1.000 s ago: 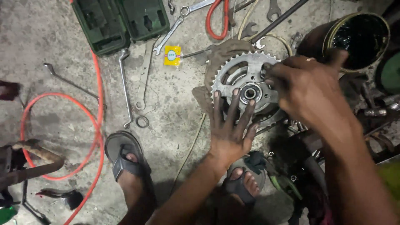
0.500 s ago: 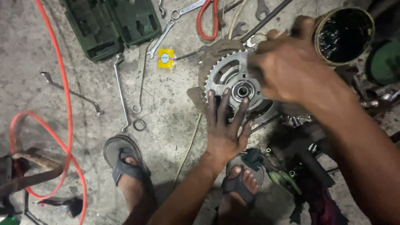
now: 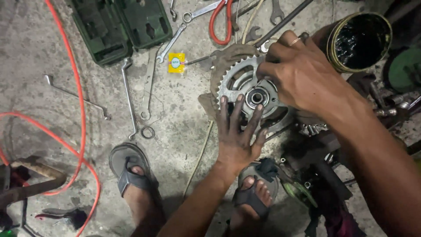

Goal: Cleaning and inspecting a motorcycle sprocket using a small tool to remove debris from the teeth and hub.

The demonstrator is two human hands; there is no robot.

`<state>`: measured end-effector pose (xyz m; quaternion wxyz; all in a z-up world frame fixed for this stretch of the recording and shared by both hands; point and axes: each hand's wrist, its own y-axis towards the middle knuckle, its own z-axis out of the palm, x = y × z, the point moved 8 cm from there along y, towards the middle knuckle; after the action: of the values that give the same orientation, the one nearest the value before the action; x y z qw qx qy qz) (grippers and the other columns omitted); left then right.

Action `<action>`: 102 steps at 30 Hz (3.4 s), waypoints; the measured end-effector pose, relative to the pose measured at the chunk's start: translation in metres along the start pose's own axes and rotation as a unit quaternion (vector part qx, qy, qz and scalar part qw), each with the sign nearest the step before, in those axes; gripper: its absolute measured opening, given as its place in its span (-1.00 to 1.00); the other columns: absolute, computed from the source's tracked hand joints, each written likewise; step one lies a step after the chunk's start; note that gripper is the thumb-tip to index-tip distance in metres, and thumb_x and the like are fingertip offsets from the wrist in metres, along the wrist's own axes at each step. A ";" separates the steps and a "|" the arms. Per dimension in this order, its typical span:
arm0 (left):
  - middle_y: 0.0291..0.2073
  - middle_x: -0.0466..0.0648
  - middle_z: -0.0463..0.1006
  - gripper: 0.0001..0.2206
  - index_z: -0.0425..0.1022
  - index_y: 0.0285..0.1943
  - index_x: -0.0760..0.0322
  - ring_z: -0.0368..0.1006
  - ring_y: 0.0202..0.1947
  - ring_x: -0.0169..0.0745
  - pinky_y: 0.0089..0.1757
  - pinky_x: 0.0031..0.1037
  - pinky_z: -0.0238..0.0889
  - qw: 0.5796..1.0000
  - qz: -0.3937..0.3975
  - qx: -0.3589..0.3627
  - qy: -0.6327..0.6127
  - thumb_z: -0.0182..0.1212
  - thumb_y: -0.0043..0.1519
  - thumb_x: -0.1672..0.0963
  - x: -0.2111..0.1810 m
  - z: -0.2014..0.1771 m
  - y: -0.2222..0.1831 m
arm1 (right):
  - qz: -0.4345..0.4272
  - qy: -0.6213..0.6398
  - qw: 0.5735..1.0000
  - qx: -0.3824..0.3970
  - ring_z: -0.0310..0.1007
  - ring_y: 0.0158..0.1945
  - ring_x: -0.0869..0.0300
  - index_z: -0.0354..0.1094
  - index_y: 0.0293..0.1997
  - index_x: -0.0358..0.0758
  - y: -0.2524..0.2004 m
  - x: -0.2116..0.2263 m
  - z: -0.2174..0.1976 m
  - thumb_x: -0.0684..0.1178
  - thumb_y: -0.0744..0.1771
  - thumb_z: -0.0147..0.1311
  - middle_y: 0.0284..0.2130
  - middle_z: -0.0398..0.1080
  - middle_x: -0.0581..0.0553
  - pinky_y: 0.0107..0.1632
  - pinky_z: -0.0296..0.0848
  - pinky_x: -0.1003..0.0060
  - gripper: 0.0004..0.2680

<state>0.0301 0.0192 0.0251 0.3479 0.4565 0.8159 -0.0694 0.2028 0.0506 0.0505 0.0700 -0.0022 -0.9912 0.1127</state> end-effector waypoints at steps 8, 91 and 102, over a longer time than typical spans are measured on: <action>0.53 0.19 0.00 -0.51 0.30 0.48 0.08 -0.13 0.55 0.63 0.45 0.38 0.00 1.000 -0.004 -0.009 0.005 0.20 0.35 0.02 0.002 0.002 -0.003 | 0.017 0.144 0.989 0.011 0.35 -0.04 -0.05 0.58 0.00 -0.09 0.003 0.005 0.021 -0.29 0.09 0.23 -0.17 0.49 -0.18 0.00 0.50 -0.17 -0.60; -0.70 -0.10 0.44 -0.66 0.41 -0.55 0.20 0.29 -0.58 -0.37 -0.44 -0.51 0.21 0.862 -0.416 -0.029 -0.289 0.59 0.02 0.06 0.063 -0.003 0.017 | 0.374 0.274 0.812 -0.355 0.49 -0.40 -0.04 0.48 -0.25 -0.02 -0.140 0.112 0.024 -0.23 0.33 0.18 -0.42 0.33 0.06 -0.36 0.49 0.18 -0.88; -0.72 -0.14 0.44 -0.66 0.41 -0.57 0.17 0.29 -0.61 -0.45 -0.46 -0.59 0.17 0.860 -0.404 -0.036 -0.310 0.59 0.03 0.07 0.061 -0.003 0.020 | 0.359 0.306 0.805 -0.359 0.48 -0.42 -0.10 0.48 -0.19 -0.13 -0.144 0.107 0.014 -0.26 0.32 0.18 -0.43 0.29 -0.05 -0.43 0.43 0.10 -0.90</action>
<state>0.0234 0.0743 -0.0065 0.5405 0.0285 0.7804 -0.3130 0.0965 -0.0905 0.0834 0.3187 -0.4177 -0.8162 -0.2404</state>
